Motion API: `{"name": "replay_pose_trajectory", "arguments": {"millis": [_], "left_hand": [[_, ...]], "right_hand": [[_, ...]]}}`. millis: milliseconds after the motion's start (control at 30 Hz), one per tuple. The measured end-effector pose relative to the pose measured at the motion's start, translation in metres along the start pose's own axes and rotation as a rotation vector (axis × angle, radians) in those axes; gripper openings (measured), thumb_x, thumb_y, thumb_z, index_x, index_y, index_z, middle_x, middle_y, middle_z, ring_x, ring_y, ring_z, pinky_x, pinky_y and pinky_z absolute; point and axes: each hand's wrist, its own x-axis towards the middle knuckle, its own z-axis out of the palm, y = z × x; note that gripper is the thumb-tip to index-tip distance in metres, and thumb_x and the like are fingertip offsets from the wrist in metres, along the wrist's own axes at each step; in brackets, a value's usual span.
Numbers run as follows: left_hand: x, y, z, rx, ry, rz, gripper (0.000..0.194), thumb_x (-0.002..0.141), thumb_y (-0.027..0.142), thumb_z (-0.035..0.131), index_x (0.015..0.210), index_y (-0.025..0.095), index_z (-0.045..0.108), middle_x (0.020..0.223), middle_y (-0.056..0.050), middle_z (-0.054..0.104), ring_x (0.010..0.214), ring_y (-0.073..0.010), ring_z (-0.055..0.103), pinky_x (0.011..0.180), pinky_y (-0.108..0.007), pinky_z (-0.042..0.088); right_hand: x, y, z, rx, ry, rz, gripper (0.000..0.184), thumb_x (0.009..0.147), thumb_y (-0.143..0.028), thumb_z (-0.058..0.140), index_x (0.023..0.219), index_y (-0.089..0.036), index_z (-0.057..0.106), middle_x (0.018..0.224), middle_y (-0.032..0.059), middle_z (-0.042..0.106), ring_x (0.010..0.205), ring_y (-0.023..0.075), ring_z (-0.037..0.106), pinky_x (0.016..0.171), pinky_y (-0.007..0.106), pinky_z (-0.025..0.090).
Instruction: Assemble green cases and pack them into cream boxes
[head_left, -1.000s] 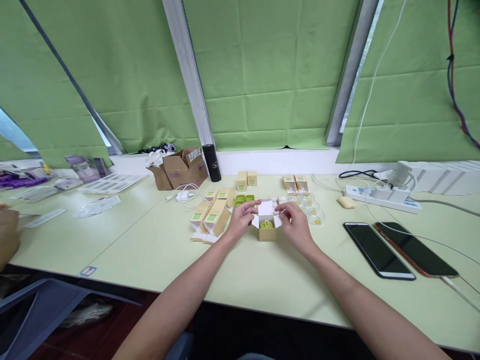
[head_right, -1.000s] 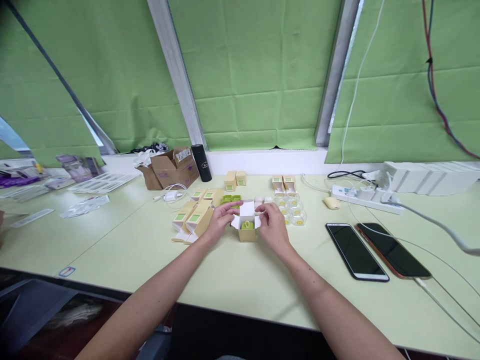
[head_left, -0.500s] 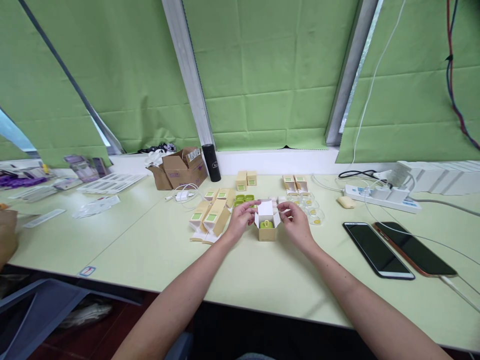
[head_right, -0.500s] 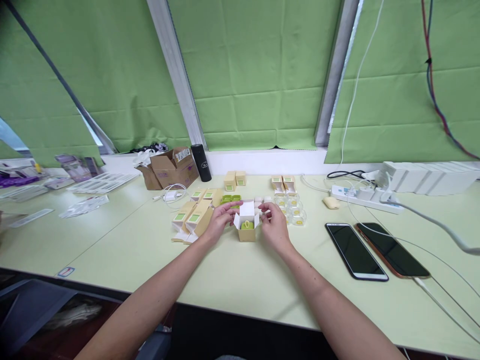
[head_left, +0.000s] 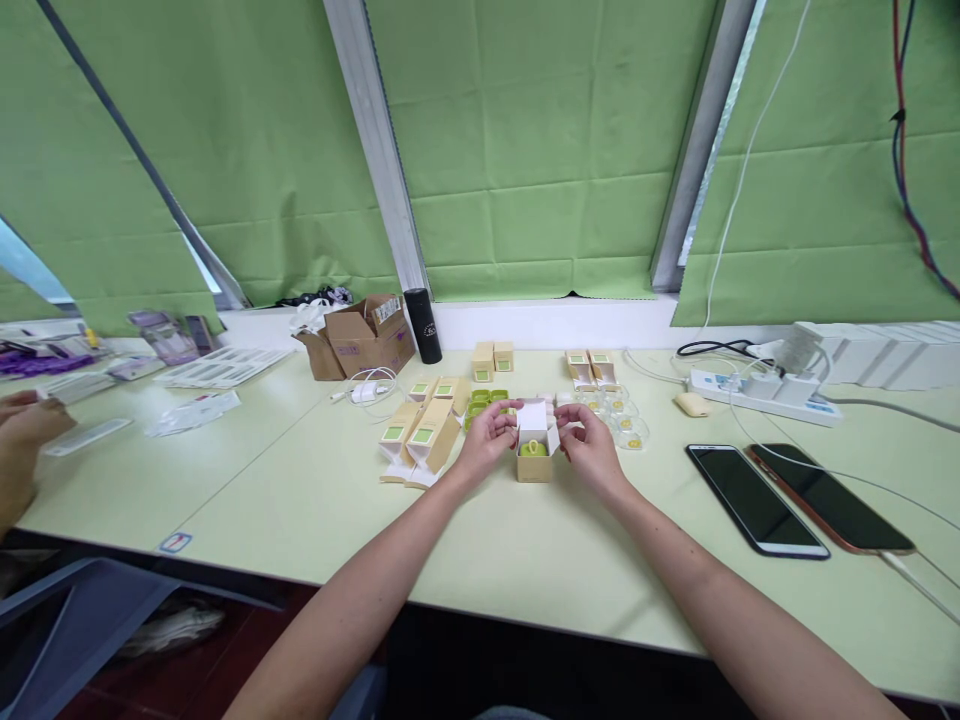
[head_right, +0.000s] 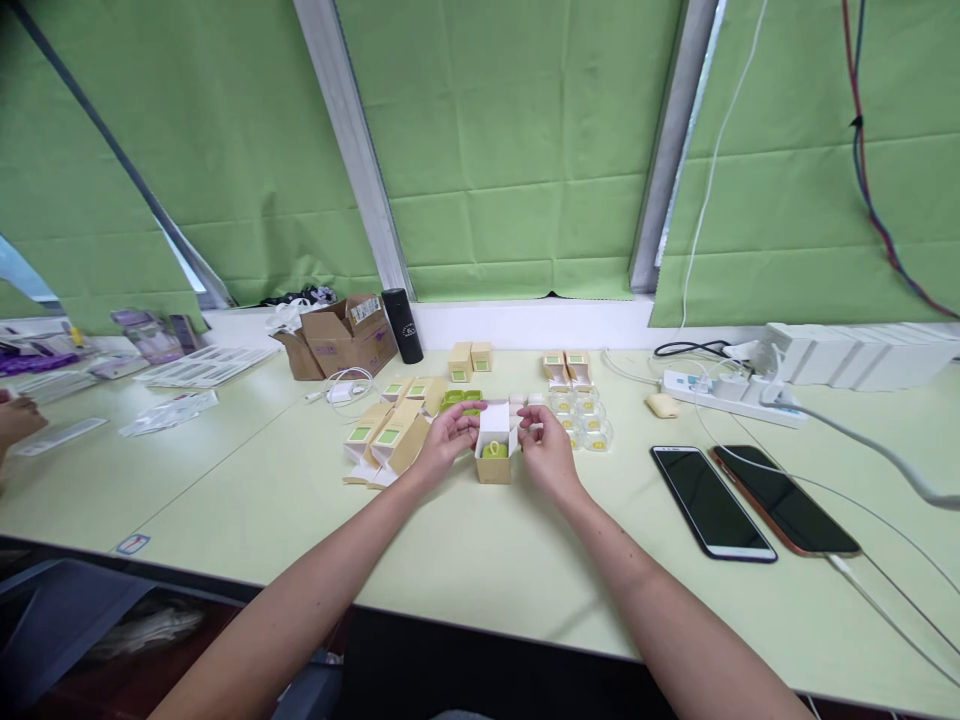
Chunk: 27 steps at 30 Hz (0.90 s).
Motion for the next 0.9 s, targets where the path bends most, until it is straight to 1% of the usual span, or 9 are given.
{"name": "replay_pose_trajectory", "arguments": {"millis": [167, 367, 467, 600, 700, 800, 900], "left_hand": [[-0.001, -0.002, 0.002, 0.011, -0.032, 0.015, 0.051, 0.074, 0.026, 0.079, 0.12, 0.017, 0.058, 0.083, -0.001, 0.068, 0.07, -0.013, 0.061, 0.069, -0.024, 0.045], [-0.001, -0.005, 0.003, 0.046, -0.034, 0.022, 0.055, 0.074, 0.027, 0.081, 0.121, 0.019, 0.055, 0.09, -0.002, 0.069, 0.079, -0.0156, 0.065, 0.073, -0.025, 0.045], [0.0, -0.007, 0.002, 0.083, -0.037, 0.026, 0.054, 0.075, 0.027, 0.08, 0.122, 0.019, 0.053, 0.093, -0.003, 0.07, 0.075, -0.0141, 0.062, 0.071, -0.025, 0.042], [0.0, -0.009, 0.002, 0.117, -0.042, 0.043, 0.053, 0.076, 0.025, 0.076, 0.123, 0.019, 0.052, 0.092, -0.002, 0.069, 0.067, -0.0107, 0.053, 0.067, -0.024, 0.036], [-0.001, -0.007, 0.003, 0.141, -0.041, 0.055, 0.052, 0.077, 0.022, 0.073, 0.124, 0.02, 0.051, 0.088, 0.0, 0.067, 0.064, -0.0099, 0.047, 0.066, -0.024, 0.034], [-0.002, -0.006, 0.004, 0.149, -0.042, 0.06, 0.052, 0.077, 0.023, 0.072, 0.124, 0.02, 0.051, 0.086, 0.0, 0.066, 0.063, -0.01, 0.045, 0.065, -0.024, 0.033], [-0.002, -0.005, 0.004, 0.148, -0.047, 0.06, 0.052, 0.078, 0.023, 0.071, 0.125, 0.019, 0.05, 0.087, 0.0, 0.067, 0.063, -0.0101, 0.045, 0.065, -0.025, 0.033]], "right_hand": [[0.0, -0.003, 0.001, 0.056, 0.002, 0.045, 0.035, 0.075, -0.031, 0.059, 0.109, -0.021, 0.063, 0.098, 0.0038, 0.064, 0.061, 0.0136, 0.056, 0.052, 0.028, 0.044], [-0.001, -0.01, 0.002, 0.135, -0.015, 0.121, 0.039, 0.07, -0.03, 0.058, 0.108, -0.023, 0.061, 0.096, 0.0014, 0.061, 0.056, 0.012, 0.052, 0.048, 0.027, 0.042], [-0.002, -0.014, 0.002, 0.169, -0.032, 0.15, 0.04, 0.067, -0.028, 0.059, 0.107, -0.024, 0.059, 0.096, 0.0003, 0.06, 0.054, 0.0113, 0.051, 0.046, 0.027, 0.04], [-0.005, -0.017, 0.004, 0.232, -0.062, 0.173, 0.042, 0.07, -0.034, 0.062, 0.11, -0.025, 0.057, 0.093, -0.0024, 0.057, 0.051, 0.0092, 0.048, 0.043, 0.025, 0.037], [-0.007, -0.017, 0.004, 0.249, -0.091, 0.183, 0.044, 0.073, -0.039, 0.065, 0.114, -0.026, 0.055, 0.095, -0.0036, 0.056, 0.051, 0.0078, 0.048, 0.043, 0.024, 0.036], [-0.008, -0.017, 0.004, 0.243, -0.12, 0.193, 0.047, 0.075, -0.042, 0.068, 0.116, -0.027, 0.053, 0.096, -0.0039, 0.055, 0.053, 0.0082, 0.05, 0.042, 0.023, 0.037], [-0.009, -0.02, 0.004, 0.235, -0.147, 0.217, 0.052, 0.073, -0.045, 0.072, 0.117, -0.028, 0.051, 0.097, -0.0041, 0.054, 0.055, 0.0088, 0.051, 0.042, 0.022, 0.037]]}}
